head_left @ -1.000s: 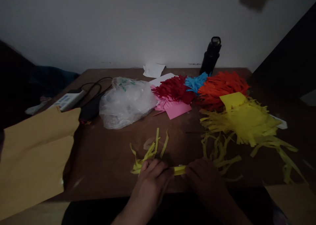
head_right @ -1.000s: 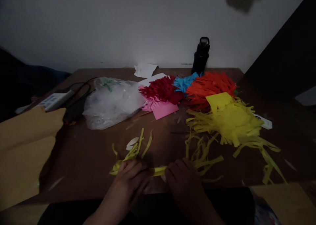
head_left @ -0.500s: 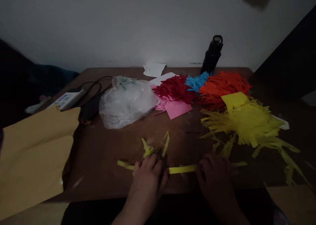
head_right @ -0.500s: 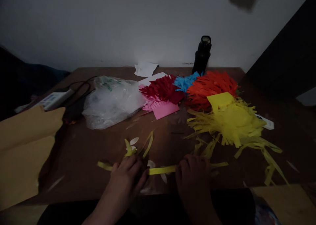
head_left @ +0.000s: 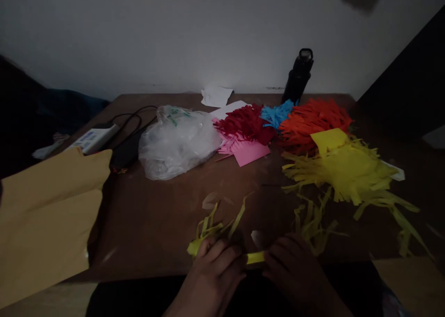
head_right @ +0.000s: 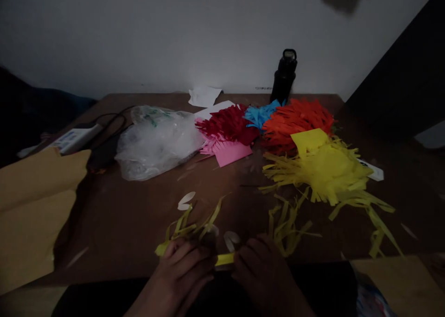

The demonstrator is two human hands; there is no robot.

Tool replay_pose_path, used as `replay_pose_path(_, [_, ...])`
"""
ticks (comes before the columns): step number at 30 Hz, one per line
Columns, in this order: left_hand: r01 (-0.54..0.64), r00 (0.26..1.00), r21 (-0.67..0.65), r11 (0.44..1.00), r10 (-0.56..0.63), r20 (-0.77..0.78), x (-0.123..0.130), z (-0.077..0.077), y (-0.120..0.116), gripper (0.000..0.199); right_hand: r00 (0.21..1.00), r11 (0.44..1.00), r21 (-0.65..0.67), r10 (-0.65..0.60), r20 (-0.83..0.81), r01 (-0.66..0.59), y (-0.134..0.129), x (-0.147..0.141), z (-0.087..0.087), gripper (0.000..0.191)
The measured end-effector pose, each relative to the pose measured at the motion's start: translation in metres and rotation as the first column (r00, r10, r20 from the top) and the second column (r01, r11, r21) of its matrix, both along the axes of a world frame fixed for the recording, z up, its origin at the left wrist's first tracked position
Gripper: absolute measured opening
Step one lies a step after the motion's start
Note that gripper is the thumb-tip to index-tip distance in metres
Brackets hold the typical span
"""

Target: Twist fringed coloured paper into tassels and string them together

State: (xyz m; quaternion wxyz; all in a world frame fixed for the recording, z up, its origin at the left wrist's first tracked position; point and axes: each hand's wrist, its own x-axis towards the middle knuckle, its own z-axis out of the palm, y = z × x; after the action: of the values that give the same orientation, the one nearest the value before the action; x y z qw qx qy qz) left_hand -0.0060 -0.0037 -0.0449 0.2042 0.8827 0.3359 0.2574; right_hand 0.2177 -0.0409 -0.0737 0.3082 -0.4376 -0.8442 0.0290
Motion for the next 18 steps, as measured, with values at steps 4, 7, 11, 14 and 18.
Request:
replay_pose_path(4, [0.007, 1.0, -0.104, 0.995, -0.007, 0.008, -0.005, -0.006, -0.004, 0.023, 0.996, 0.999, -0.043, -0.007, -0.088, 0.003, -0.003, -0.001, -0.001, 0.026])
replay_pose_path(7, [0.002, 1.0, -0.17, 0.985, -0.007, -0.026, -0.007, -0.003, -0.003, 0.023, 0.989, 0.997, -0.066, -0.043, -0.142, 0.034, -0.002, -0.002, 0.002, 0.025])
replay_pose_path(11, [-0.068, 0.997, -0.212, 0.975, 0.061, -0.043, -0.003, 0.0, -0.004, 0.021, 0.975, 0.989, -0.103, -0.124, -0.184, 0.107, -0.002, -0.003, 0.009, 0.027])
replay_pose_path(14, [-0.162, 0.986, -0.188, 0.969, 0.15, -0.074, 0.004, 0.0, -0.006, 0.021, 0.96, 0.978, -0.1, -0.2, -0.198, 0.183, -0.005, -0.005, 0.011, 0.023])
replay_pose_path(18, [-0.26, 0.965, -0.18, 0.949, 0.25, -0.08, 0.013, 0.001, -0.006, 0.018, 0.935, 0.958, -0.129, -0.28, -0.219, 0.257, -0.008, -0.011, 0.008, 0.02])
